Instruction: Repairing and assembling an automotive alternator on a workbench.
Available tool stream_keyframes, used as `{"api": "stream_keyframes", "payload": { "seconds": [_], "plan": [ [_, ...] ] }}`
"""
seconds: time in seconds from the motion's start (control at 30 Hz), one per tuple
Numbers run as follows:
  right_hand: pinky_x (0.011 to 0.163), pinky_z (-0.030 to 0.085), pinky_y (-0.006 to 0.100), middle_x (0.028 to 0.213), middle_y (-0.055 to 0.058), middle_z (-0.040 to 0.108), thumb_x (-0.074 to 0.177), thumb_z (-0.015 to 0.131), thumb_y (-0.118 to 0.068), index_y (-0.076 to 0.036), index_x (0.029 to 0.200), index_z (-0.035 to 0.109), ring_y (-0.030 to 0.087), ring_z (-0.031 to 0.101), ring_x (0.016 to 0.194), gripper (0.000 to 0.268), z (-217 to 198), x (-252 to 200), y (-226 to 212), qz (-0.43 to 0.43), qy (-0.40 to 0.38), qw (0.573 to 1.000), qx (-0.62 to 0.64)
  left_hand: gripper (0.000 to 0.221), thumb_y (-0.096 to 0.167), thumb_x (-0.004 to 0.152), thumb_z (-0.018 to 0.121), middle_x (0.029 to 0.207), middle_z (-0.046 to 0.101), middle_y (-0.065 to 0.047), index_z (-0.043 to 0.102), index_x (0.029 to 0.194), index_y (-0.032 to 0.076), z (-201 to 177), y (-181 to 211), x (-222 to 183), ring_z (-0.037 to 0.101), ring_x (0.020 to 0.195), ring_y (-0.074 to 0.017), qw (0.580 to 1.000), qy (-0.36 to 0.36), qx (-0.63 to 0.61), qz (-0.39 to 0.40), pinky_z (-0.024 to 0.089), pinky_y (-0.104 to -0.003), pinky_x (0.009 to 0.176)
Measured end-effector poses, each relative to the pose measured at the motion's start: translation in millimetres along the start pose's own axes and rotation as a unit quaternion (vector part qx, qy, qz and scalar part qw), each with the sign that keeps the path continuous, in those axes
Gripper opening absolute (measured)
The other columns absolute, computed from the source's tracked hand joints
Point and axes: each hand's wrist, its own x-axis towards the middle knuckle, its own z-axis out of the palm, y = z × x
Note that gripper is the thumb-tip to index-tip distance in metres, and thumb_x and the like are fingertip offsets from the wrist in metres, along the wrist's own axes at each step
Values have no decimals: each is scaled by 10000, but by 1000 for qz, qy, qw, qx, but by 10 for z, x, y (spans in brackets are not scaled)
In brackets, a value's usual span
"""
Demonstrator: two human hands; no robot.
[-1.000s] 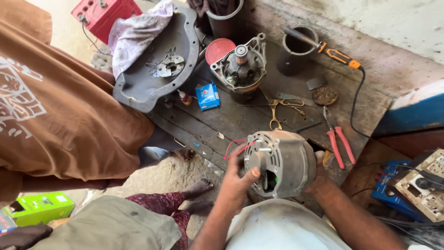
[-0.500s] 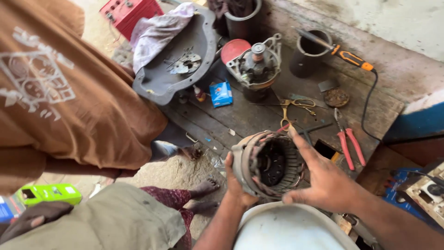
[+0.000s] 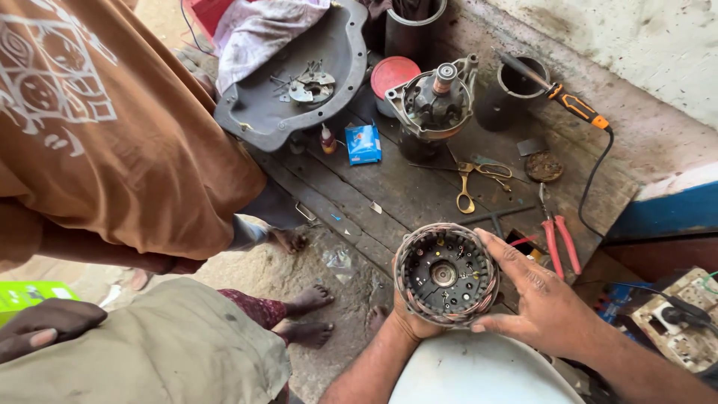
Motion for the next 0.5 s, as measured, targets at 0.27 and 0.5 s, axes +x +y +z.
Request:
{"api": "stream_keyframes", "payload": {
  "seconds": [0.27,0.5],
  "plan": [
    [1170,308,462,1644,145,358,591,895,-539,-160,1628,203,314,351,1464,1303,67,30,115,-9,-3,1000,-3,863,811,878,503,1407,613,-140,598,1444,167,-16,25,4,606,1261,-342,997,73,15,-13,534,-545,1027],
    [1182,294,468,1645,134,354,575,893,-550,-181,1633,189,307,342,1466,1323,70,94,110,18,-21,1000,-2,898,838,837,514,1411,610,-139,594,1439,176,-41,63,21,598,1268,-347,996,87,24,-8,527,-559,1022]
  ]
}}
